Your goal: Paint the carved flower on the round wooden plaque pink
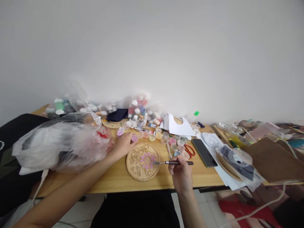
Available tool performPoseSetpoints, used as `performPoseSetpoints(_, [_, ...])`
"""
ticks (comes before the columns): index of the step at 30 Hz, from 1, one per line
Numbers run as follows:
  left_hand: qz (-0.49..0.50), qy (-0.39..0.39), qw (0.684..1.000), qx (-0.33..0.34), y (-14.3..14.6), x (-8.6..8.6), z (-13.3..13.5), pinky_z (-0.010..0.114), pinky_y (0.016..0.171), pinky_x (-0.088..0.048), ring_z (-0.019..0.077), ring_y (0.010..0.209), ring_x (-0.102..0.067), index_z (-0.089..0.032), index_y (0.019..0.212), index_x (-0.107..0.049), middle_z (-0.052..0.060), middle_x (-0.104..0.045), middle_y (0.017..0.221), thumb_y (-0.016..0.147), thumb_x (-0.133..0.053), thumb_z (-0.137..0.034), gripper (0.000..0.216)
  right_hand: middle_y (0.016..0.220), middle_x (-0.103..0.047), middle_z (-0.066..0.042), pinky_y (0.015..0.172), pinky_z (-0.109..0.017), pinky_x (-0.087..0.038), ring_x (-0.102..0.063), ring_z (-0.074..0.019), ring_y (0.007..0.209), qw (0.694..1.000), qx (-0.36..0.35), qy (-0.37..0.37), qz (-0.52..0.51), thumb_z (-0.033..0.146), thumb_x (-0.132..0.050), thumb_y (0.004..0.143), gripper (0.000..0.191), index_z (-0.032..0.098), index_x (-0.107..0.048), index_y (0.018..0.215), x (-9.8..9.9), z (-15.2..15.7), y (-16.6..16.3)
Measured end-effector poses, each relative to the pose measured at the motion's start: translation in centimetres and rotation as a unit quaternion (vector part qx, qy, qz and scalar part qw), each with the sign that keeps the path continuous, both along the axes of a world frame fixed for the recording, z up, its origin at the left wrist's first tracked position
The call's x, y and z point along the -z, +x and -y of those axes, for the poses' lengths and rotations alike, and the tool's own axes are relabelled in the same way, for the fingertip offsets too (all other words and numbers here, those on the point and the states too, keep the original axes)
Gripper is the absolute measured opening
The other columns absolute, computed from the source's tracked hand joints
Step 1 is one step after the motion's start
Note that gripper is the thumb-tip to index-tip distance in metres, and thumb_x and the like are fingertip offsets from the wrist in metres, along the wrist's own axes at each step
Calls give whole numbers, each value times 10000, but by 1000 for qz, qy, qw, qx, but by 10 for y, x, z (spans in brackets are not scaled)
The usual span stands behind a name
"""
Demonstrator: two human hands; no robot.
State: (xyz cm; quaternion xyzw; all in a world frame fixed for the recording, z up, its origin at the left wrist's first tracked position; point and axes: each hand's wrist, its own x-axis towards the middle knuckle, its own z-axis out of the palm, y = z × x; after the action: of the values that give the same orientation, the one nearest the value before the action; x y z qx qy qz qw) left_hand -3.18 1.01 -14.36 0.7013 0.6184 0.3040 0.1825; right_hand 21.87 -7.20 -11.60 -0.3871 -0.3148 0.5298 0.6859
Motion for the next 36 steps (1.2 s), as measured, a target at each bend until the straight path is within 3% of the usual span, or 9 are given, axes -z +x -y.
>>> performPoseSetpoints(3, [38, 39, 998, 25, 2, -10, 10, 457, 929, -616, 299, 1029, -763, -205, 1014, -656, 87, -776, 1056, 904, -639, -157, 122, 480, -605, 30, 356, -178, -415, -529, -95, 373, 999, 9, 20, 25, 495, -907, 742, 380, 197, -698, 632, -18, -2, -4])
performPoseSetpoints(6, [92, 152, 980, 89, 5, -26, 27, 440, 924, -639, 280, 1043, -766, -221, 1111, -649, 75, -778, 1094, 884, -643, -173, 232, 571, -671, 15, 414, -203, -465, -583, -105, 420, 996, 9, 62, 66, 449, -884, 795, 316, 203, -730, 668, -38, 1, -8])
performPoseSetpoints(8, [88, 204, 967, 123, 8, -38, 39, 448, 972, -644, 278, 1113, -760, -243, 1199, -638, 81, -773, 1179, 915, -658, -200, 288, 596, -669, 20, 445, -217, -483, -586, -105, 444, 988, 7, 114, 106, 427, -845, 850, 276, 210, -752, 707, -52, 5, -10])
performPoseSetpoints(11, [64, 268, 950, 145, 12, -54, 53, 419, 910, -668, 259, 1040, -777, -286, 1237, -625, 57, -778, 1130, 945, -660, -199, 306, 730, -719, 13, 539, -249, -560, -673, -129, 566, 969, -8, 158, 192, 322, -777, 928, 111, 234, -780, 861, -70, 16, -7])
performPoseSetpoints(13, [54, 290, 941, 163, 15, -61, 59, 405, 874, -678, 256, 1006, -780, -307, 1258, -628, 51, -782, 1108, 963, -692, -215, 316, 806, -751, -7, 609, -271, -606, -722, -148, 657, 937, -22, 202, 284, 214, -734, 937, 53, 239, -778, 951, -82, 23, -3])
performPoseSetpoints(16, [51, 302, 933, 190, 19, -67, 62, 398, 873, -684, 253, 996, -778, -309, 1278, -643, 53, -785, 1098, 970, -712, -220, 328, 832, -778, -37, 640, -303, -633, -764, -195, 751, 879, -34, 251, 405, 112, -703, 891, 172, 230, -766, 1000, -101, 31, 7])
performPoseSetpoints(21, [40, 298, 931, 208, 24, -70, 60, 382, 893, -678, 235, 1012, -778, -298, 1274, -641, 44, -775, 1107, 966, -659, -158, 339, 863, -809, -16, 680, -284, -634, -783, -183, 765, 829, -51, 237, 504, 50, -726, 834, 278, 251, -754, 1025, -127, 40, 16])
performPoseSetpoints(30, [57, 380, 906, 178, 33, -69, 60, 328, 832, -675, 208, 949, -776, -235, 1180, -630, 51, -772, 1018, 962, -782, -219, 266, 682, -747, 36, 472, -229, -529, -637, -117, 522, 807, 21, 239, 540, 192, -787, 889, 84, 271, -768, 868, -136, 25, -2])
performPoseSetpoints(36, [68, 383, 910, 147, 36, -69, 69, 325, 857, -685, 190, 962, -776, -238, 1149, -634, 53, -770, 1052, 972, -795, -229, 240, 703, -756, 62, 491, -216, -543, -608, -85, 493, 802, 13, 267, 535, 138, -753, 907, 136, 265, -720, 869, -135, 13, -12])
